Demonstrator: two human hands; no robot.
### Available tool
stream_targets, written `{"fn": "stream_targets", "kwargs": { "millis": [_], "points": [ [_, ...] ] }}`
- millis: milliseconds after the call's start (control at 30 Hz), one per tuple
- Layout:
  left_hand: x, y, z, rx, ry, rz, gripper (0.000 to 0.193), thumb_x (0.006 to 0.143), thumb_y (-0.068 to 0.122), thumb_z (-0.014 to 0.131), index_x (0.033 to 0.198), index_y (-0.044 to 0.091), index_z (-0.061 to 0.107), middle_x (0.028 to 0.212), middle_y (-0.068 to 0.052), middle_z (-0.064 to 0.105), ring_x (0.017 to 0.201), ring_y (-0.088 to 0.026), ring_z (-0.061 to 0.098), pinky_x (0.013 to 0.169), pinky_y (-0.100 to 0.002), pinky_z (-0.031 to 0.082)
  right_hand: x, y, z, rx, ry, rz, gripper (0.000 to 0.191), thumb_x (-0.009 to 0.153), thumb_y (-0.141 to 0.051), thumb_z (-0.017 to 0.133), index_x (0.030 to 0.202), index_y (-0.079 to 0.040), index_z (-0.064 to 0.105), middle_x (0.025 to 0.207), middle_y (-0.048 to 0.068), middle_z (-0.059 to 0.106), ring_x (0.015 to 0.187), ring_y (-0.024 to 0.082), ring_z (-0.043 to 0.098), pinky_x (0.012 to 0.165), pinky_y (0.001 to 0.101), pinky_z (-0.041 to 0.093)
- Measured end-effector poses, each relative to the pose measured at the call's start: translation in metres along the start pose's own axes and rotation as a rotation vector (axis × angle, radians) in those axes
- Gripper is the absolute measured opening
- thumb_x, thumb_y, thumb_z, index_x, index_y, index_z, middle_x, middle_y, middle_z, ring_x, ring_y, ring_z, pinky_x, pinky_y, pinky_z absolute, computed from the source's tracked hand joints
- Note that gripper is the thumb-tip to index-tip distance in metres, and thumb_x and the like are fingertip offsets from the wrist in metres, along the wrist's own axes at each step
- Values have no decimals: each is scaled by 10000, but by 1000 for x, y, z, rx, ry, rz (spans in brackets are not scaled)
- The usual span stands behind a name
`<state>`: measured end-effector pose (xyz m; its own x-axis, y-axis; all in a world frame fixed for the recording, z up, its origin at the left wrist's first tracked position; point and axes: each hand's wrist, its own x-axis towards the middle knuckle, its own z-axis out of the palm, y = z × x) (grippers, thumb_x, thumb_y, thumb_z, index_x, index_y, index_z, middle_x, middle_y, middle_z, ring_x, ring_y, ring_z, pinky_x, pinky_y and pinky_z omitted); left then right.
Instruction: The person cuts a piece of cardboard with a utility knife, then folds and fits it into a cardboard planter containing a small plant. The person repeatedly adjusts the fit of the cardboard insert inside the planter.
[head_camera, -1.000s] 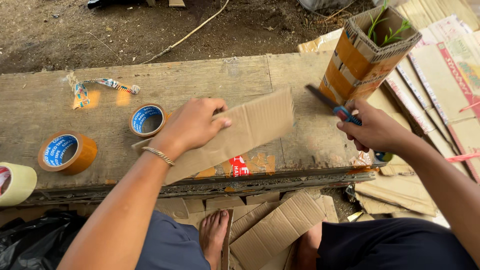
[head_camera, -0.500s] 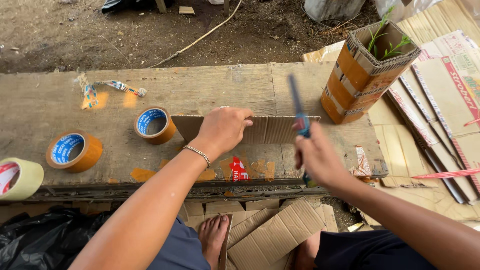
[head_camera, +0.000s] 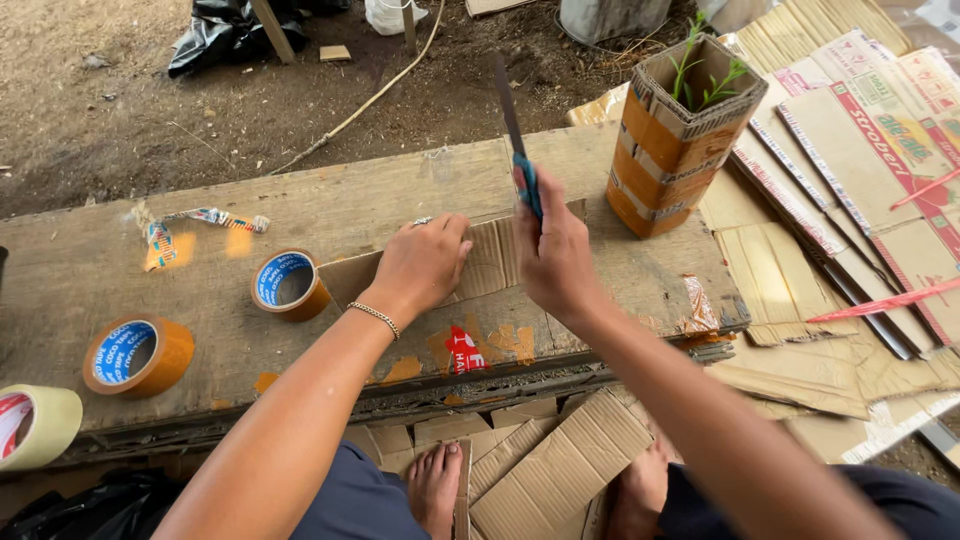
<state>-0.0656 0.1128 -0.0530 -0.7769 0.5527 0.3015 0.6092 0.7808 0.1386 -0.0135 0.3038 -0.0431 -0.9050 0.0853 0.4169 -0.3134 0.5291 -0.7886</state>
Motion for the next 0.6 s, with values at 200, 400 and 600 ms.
{"fn": "stream_targets", "kwargs": {
  "millis": [200,400,600],
  "points": [
    [-4,-1,0,-63,89,35,271,1006,212,589,1251,99,607,1029,-90,736,882,-267,706,827,-421,490,-73,38,58,21,381,-341,518,1086,-57,452,1554,-82,231,1175,269,630,993,335,666,805,448,530],
    [-14,-5,3,-71,162,88,206,975,201,620,1161,115,637,1052,-58,747,928,-259,706,859,-433,484,-102,67,75,28,205,8,513,1048,-17,484,1512,-132,298,987,170,670,788,276,683,717,409,551],
    [-20,-10,-5,5,172,27,275,959,285,648,1180,124,642,1027,-60,745,955,-266,703,883,-439,481,-101,41,64,-137,254,-244,515,1020,5,542,1522,-86,466,1029,171,664,879,333,681,744,434,549]
  ]
}}
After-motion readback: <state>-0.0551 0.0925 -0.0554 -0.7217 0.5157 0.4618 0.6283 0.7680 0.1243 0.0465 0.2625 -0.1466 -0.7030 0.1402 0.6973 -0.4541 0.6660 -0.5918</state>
